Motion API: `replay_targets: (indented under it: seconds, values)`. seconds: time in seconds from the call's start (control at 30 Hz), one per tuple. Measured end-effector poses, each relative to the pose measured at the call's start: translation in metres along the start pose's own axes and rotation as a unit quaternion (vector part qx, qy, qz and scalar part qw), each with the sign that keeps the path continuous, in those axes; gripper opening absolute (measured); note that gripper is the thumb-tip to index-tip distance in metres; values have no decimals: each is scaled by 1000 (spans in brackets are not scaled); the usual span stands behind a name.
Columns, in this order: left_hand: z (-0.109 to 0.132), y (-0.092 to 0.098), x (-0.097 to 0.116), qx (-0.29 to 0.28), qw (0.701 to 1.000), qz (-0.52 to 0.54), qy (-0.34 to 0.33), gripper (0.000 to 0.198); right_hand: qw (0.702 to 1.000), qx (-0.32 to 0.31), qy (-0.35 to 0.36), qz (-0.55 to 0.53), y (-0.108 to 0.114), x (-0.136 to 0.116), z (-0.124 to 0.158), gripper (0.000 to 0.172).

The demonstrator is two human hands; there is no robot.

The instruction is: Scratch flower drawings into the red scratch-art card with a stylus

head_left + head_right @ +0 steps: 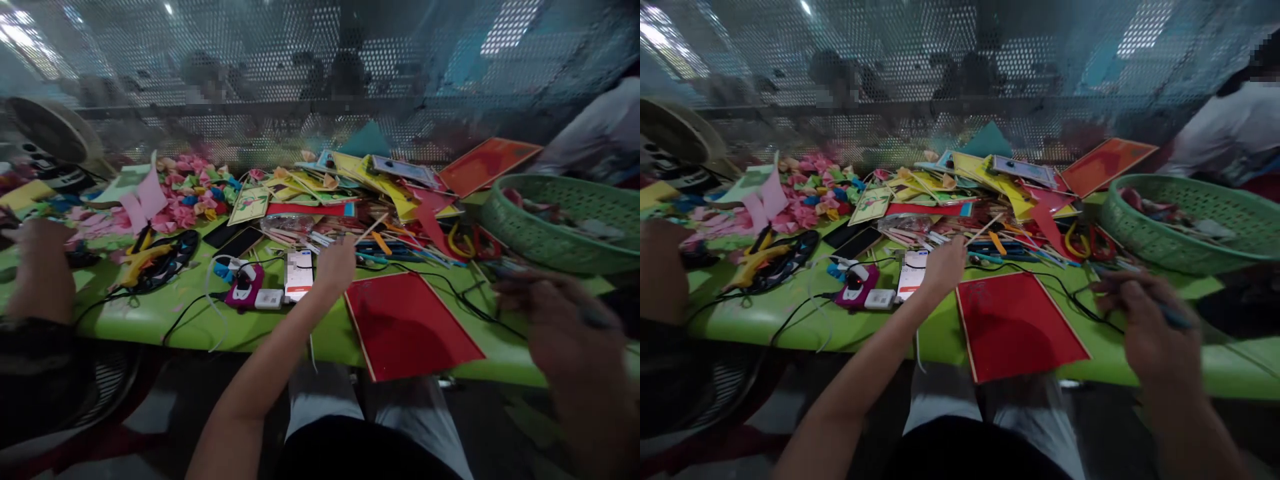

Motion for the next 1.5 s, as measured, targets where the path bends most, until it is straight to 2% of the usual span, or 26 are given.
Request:
replay_targets:
  seconds: [0.1, 0.2, 0.27, 0.37, 0.5, 0.63, 0.7, 0.87, 0.93, 0.97, 1.0, 1.03, 1.07, 1.1, 1.13, 1.2, 1.27, 1.33, 1.4, 1.5]
  values:
    - [-4, -6, -13, 24, 997, -13, 66, 43, 996, -75, -46, -10, -31, 21, 23, 26]
    - [-3, -12, -15, 53, 995, -23, 82, 44, 990, -127, -60, 4, -55, 38, 38, 30]
    - [1, -11, -14, 70, 994, -23, 79, 46, 985, -159, -70, 21, -61, 47, 44, 34]
    - [9, -4, -15, 79, 995, -7, 66, 48, 974, -202, -69, 71, -60, 57, 48, 38]
    - [27, 9, -16, 54, 997, 42, 29, 43, 972, -205, -86, 77, -50, 60, 48, 41]
    - [56, 17, -8, -7, 993, 108, -52, 37, 974, -196, -105, 32, -47, 49, 47, 44]
    - [75, 21, 2, -41, 981, 148, -115, 34, 976, -191, -103, 7, -48, 45, 46, 45]
    - [135, 44, 44, -110, 922, 260, -265, 37, 981, -163, -92, -57, -47, 45, 39, 39]
    - [157, 56, 63, -178, 834, 408, -327, 41, 983, -150, -79, -68, -44, 45, 32, 37]
    - [166, 60, 72, -211, 799, 431, -362, 42, 985, -145, -69, -68, -42, 45, 26, 37]
    - [173, 63, 80, -232, 777, 435, -392, 43, 986, -148, -55, -51, -40, 44, 20, 38]
    - [177, 64, 86, -244, 767, 426, -413, 44, 987, -151, -40, -32, -38, 43, 12, 39]
    - [179, 62, 90, -245, 773, 404, -423, 45, 984, -172, -5, 35, -37, 42, 4, 41]
    - [178, 56, 92, -236, 795, 374, -416, 46, 969, -206, 31, 132, -37, 41, -4, 41]
    - [175, 47, 92, -220, 827, 336, -393, 49, 959, -221, 41, 172, -35, 42, -12, 39]
    - [165, 21, 85, -168, 910, 238, -294, 54, 942, -250, 54, 216, -33, 46, -26, 33]
    - [156, -8, 75, -139, 961, 132, -201, 62, 931, -269, 54, 240, -30, 52, -37, 30]
    - [149, -32, 64, -131, 981, 58, -132, 65, 925, -273, 48, 262, -28, 60, -47, 32]
    - [146, -48, 57, -134, 983, 45, -116, 64, 923, -267, 42, 275, -27, 67, -56, 36]
    - [145, -57, 53, -136, 982, 37, -125, 63, 926, -261, 36, 272, -27, 74, -70, 40]
Point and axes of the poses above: each hand's wrist, its own z-axis away from the middle knuckle, its own y-axis out of the back of the hand, x = y × z, the point moved 3 cm from there along -z, towards the middle knuckle, and after that the axes turned 12 degrees about -x, right-handed, at the moved point
